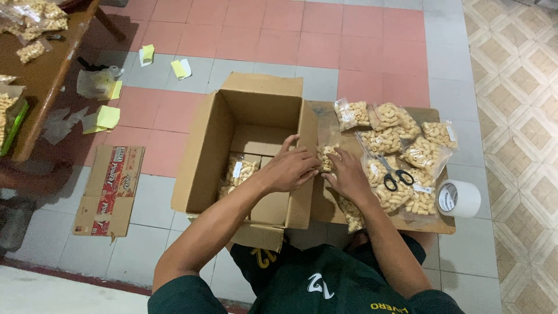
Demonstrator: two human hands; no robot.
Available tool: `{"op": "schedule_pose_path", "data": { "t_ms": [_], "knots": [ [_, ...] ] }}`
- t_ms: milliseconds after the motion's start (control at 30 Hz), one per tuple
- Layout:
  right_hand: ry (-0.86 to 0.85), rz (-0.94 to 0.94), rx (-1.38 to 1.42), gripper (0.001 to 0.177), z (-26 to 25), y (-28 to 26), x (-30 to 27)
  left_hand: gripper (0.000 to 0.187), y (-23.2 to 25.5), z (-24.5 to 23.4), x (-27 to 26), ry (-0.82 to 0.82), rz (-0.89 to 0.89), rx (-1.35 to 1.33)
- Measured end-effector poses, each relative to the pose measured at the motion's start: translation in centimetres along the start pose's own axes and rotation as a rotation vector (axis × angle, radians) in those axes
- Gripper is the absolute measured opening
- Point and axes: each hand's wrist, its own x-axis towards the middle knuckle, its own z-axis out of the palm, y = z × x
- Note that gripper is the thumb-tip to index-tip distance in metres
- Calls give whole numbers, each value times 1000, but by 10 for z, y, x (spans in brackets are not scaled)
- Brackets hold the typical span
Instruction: Packing small plastic bags of snacks into a cardboard box for shipping or storage.
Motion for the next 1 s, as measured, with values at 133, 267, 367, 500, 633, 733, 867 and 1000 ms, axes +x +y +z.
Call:
{"op": "schedule_pose_path", "data": {
  "t_ms": [133, 267, 367, 500, 633, 733, 867, 1000],
  "knots": [
    [-106, 28, -76, 61, 18, -6, 20, 22, -2, 4, -1, -2, -11, 0],
    [-158, 39, -215, 53, 39, 2, 34, 21, -2, 1, -3, -2, -5, -9],
    [-102, 44, -132, 51, 42, 12, 39, 19, -1, -1, -3, 3, 1, -14],
    [47, 70, -65, 53, 36, 26, 42, 20, -4, 3, -2, 2, 4, -8],
    [213, 32, -34, 53, 8, 38, 36, 20, -1, -1, -1, -10, -5, -26],
    [359, 111, 195, 47, -25, 25, 26, 15, -4, 2, -1, 19, 20, 0],
    [489, 301, 803, 40, -60, 5, 6, 14, -8, 11, -1, 10, 12, 16],
    [452, 291, 1512, 37, -14, 69, 20, 16, -4, 7, -1, 12, -1, -46]
  ]
}}
